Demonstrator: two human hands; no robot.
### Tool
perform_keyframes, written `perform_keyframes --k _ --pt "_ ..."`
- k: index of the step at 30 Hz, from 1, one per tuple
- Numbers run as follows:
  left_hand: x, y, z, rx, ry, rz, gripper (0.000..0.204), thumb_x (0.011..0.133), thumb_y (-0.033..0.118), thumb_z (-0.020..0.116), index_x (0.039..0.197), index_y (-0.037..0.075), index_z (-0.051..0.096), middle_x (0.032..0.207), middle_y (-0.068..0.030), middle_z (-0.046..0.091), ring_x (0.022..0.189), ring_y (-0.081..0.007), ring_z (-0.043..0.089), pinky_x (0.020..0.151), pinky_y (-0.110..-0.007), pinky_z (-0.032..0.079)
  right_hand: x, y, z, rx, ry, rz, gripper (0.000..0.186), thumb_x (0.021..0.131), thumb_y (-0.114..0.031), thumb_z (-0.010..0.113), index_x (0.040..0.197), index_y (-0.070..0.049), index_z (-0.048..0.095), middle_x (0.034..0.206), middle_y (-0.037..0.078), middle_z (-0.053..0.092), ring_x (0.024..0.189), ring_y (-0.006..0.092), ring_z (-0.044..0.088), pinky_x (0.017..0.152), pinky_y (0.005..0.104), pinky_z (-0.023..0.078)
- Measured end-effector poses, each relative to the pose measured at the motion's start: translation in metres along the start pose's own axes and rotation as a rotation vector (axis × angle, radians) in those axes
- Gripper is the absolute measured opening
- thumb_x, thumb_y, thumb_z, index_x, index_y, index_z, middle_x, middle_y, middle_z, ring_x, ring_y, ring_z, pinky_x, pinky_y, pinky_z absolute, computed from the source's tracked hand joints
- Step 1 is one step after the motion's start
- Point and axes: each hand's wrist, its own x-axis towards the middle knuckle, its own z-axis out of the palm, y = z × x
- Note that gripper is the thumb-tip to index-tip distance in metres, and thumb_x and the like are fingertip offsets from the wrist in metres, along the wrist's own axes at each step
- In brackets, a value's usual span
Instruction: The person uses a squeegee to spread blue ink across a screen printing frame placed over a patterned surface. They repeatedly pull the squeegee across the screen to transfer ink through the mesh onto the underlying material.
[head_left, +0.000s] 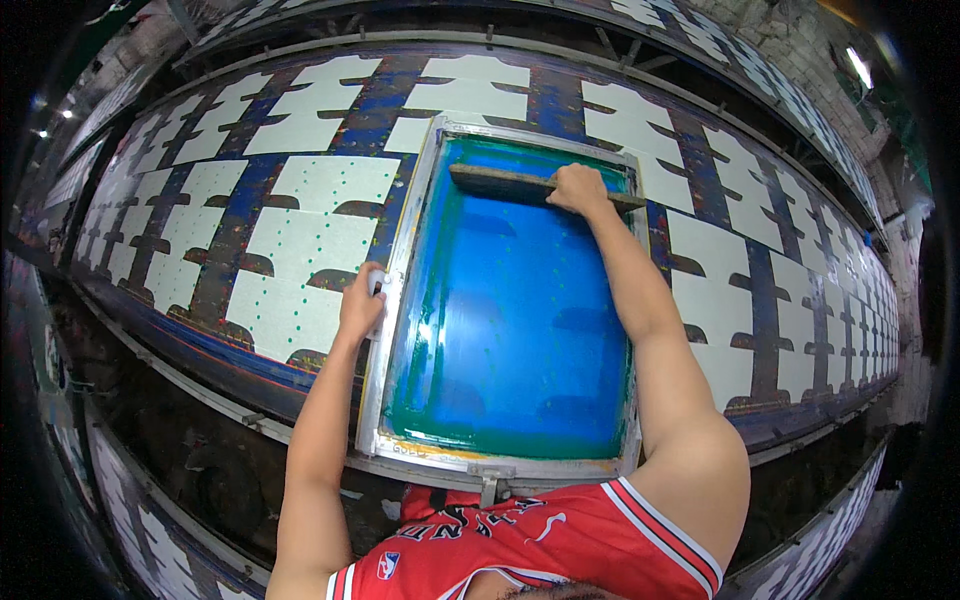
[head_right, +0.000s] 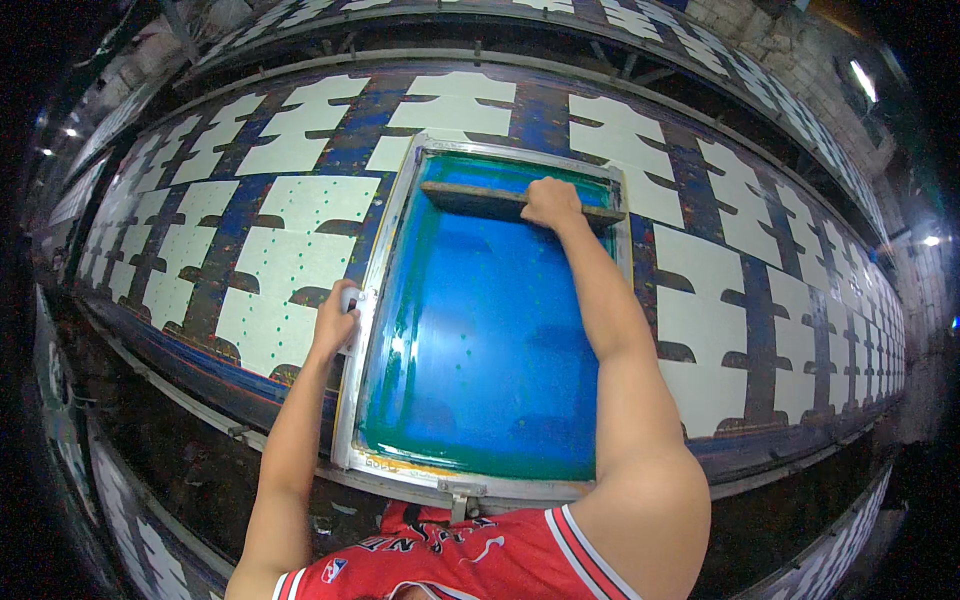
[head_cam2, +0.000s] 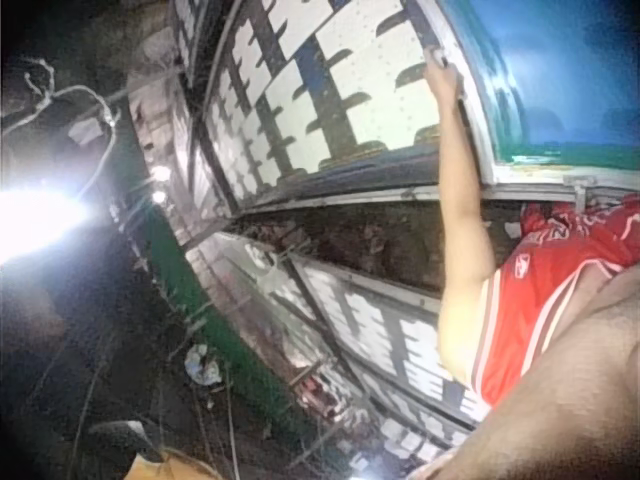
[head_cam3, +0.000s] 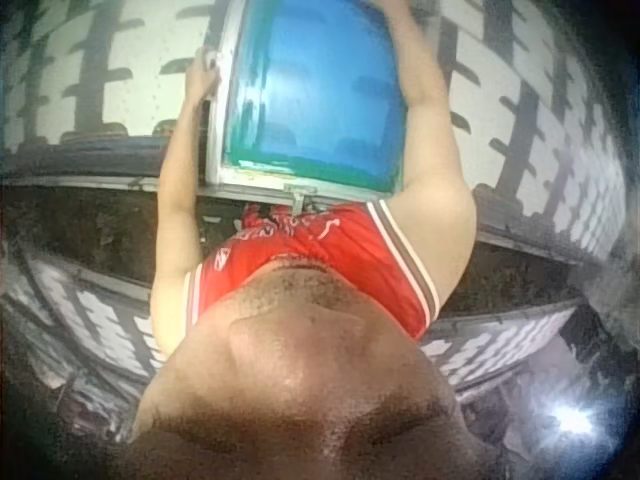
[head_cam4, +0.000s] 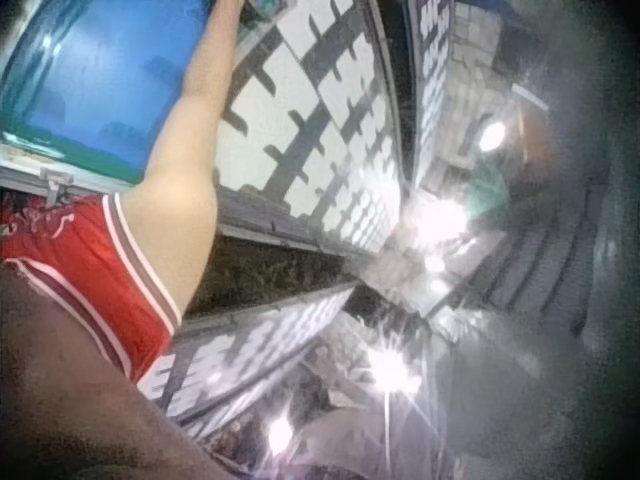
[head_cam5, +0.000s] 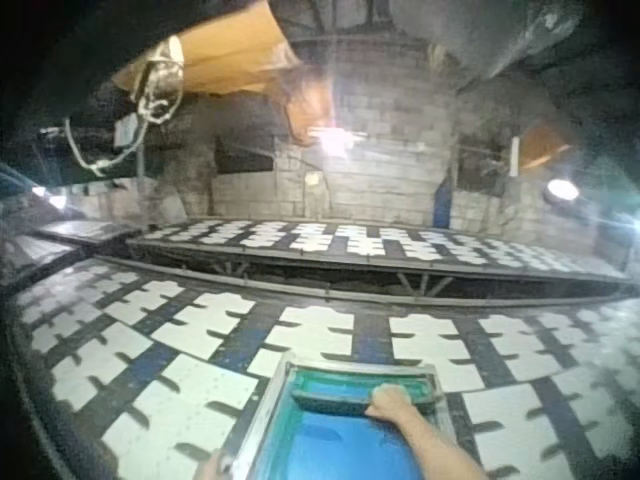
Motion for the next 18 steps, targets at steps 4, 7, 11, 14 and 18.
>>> perform_keyframes --k 4,7,11,14,18 --pt "0.001 -0.006 0.001 -0.009 -0.003 0.017 0.054 0.080 0.000 0.070 0.129 0.017 0.056 0.101 -0.0254 0.073 0.100 -0.0470 0.069 0.087 -0.051 0.053 -0.073 -0.032 -0.003 0.044 -0.005 0.000 0.022 0.070 -0.021 0.070 0.087 -0.010 0.080 0.089 0.022 0.075 0.083 0.0397 0.074 0.076 0.0506 0.060" --pt "0.003 -0.009 0.003 -0.005 -0.005 0.035 0.053 0.080 0.001 0.070 0.129 0.017 0.056 0.101 -0.0256 0.073 0.100 -0.0470 0.070 0.087 -0.052 0.053 -0.133 -0.063 -0.006 0.074 -0.043 0.016 0.021 0.068 -0.019 0.070 0.085 -0.012 0.080 0.086 0.021 0.075 0.081 0.0389 0.074 0.074 0.0506 0.059" --pt "0.006 -0.015 0.005 0.021 0.012 0.085 0.052 0.080 0.001 0.065 0.129 0.016 0.056 0.102 -0.0265 0.073 0.100 -0.0469 0.070 0.088 -0.053 0.053 -0.221 -0.107 -0.008 0.083 -0.034 0.004 0.019 0.067 -0.018 0.070 0.082 -0.012 0.079 0.085 0.019 0.075 0.080 0.0370 0.074 0.069 0.0492 0.059" --pt "0.006 -0.018 0.006 0.041 0.038 0.136 0.052 0.079 0.001 0.064 0.129 0.016 0.056 0.101 -0.0263 0.073 0.098 -0.0470 0.070 0.087 -0.053 0.054 -0.285 -0.139 -0.008 0.103 -0.037 0.000 0.018 0.068 -0.018 0.069 0.082 -0.010 0.077 0.087 0.016 0.075 0.078 0.0357 0.074 0.068 0.0495 0.059" --pt "0.005 -0.016 0.006 0.049 0.035 0.124 0.052 0.080 0.001 0.060 0.129 0.016 0.056 0.099 -0.0260 0.073 0.096 -0.0463 0.071 0.085 -0.053 0.054 -0.365 -0.176 -0.011 0.112 -0.041 -0.007 0.022 0.068 -0.020 0.071 0.085 -0.007 0.075 0.087 0.013 0.073 0.078 0.0333 0.074 0.067 0.0498 0.059"
